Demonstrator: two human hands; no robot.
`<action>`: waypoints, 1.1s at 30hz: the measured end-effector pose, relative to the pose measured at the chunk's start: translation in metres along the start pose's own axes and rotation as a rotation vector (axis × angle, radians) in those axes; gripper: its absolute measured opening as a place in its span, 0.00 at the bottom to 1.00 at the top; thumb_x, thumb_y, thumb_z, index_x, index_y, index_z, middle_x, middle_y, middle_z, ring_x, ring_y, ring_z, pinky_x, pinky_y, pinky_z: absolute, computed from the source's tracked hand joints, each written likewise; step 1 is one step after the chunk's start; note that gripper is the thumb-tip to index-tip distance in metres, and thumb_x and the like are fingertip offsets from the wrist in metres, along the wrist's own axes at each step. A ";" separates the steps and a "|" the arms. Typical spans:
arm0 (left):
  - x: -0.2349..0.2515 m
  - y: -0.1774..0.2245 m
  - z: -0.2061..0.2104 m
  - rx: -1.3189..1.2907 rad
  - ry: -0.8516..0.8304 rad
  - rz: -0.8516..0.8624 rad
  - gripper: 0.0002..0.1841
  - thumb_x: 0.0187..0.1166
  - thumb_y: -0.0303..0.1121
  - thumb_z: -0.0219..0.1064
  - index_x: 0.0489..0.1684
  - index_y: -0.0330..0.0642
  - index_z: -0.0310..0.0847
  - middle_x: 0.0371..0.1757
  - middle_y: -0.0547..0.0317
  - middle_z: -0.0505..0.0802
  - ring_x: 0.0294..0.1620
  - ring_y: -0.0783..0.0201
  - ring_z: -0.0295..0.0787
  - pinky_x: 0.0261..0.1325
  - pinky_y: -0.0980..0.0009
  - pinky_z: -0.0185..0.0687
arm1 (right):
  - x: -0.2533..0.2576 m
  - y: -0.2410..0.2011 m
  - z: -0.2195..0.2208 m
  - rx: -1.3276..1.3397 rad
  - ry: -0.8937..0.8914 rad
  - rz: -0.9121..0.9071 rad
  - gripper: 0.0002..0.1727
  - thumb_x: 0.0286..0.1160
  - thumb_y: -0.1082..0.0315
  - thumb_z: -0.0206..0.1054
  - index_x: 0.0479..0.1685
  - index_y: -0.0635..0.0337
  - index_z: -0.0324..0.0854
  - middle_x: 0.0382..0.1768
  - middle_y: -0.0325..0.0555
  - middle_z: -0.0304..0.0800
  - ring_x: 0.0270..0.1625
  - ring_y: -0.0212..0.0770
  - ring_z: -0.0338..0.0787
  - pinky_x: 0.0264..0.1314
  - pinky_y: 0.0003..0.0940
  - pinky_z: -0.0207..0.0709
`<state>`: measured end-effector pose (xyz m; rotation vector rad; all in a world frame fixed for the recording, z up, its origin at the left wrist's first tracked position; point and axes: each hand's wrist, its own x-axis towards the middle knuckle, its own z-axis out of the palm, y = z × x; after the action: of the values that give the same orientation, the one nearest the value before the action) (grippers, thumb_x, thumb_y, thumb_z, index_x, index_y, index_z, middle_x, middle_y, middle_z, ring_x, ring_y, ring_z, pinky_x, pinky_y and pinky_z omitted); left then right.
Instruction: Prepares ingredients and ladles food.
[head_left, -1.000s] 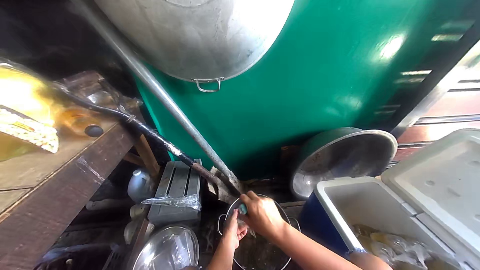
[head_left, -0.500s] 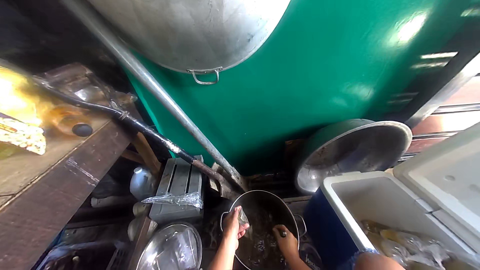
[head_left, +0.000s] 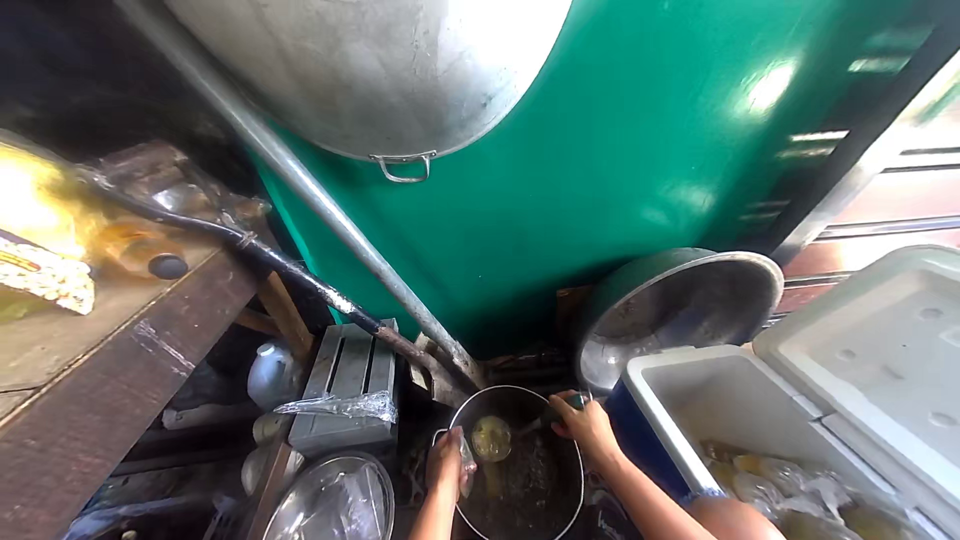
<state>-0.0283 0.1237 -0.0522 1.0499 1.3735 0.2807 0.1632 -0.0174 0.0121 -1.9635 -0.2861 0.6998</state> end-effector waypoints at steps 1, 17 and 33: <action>0.000 0.000 0.000 -0.021 -0.003 -0.001 0.24 0.94 0.50 0.52 0.76 0.46 0.79 0.62 0.35 0.87 0.44 0.45 0.89 0.46 0.51 0.84 | -0.006 -0.019 -0.002 -0.057 -0.011 -0.055 0.13 0.80 0.56 0.71 0.50 0.54 0.90 0.38 0.45 0.94 0.35 0.40 0.95 0.41 0.40 0.91; -0.010 0.015 0.013 -0.297 -0.054 -0.062 0.25 0.93 0.51 0.51 0.81 0.48 0.73 0.69 0.37 0.83 0.47 0.47 0.88 0.47 0.57 0.84 | -0.060 -0.075 0.048 -0.787 -0.122 -0.774 0.18 0.80 0.55 0.61 0.54 0.58 0.88 0.51 0.56 0.91 0.44 0.56 0.95 0.42 0.55 0.85; -0.007 0.010 0.008 -0.148 -0.011 0.000 0.21 0.96 0.45 0.49 0.69 0.44 0.82 0.66 0.41 0.86 0.43 0.49 0.90 0.41 0.57 0.85 | 0.007 0.145 0.065 -0.259 0.070 0.112 0.17 0.83 0.58 0.69 0.60 0.58 0.89 0.53 0.60 0.94 0.60 0.60 0.91 0.67 0.63 0.76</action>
<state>-0.0185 0.1208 -0.0418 0.9276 1.3223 0.3702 0.1172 -0.0354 -0.1389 -2.2599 -0.2350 0.6917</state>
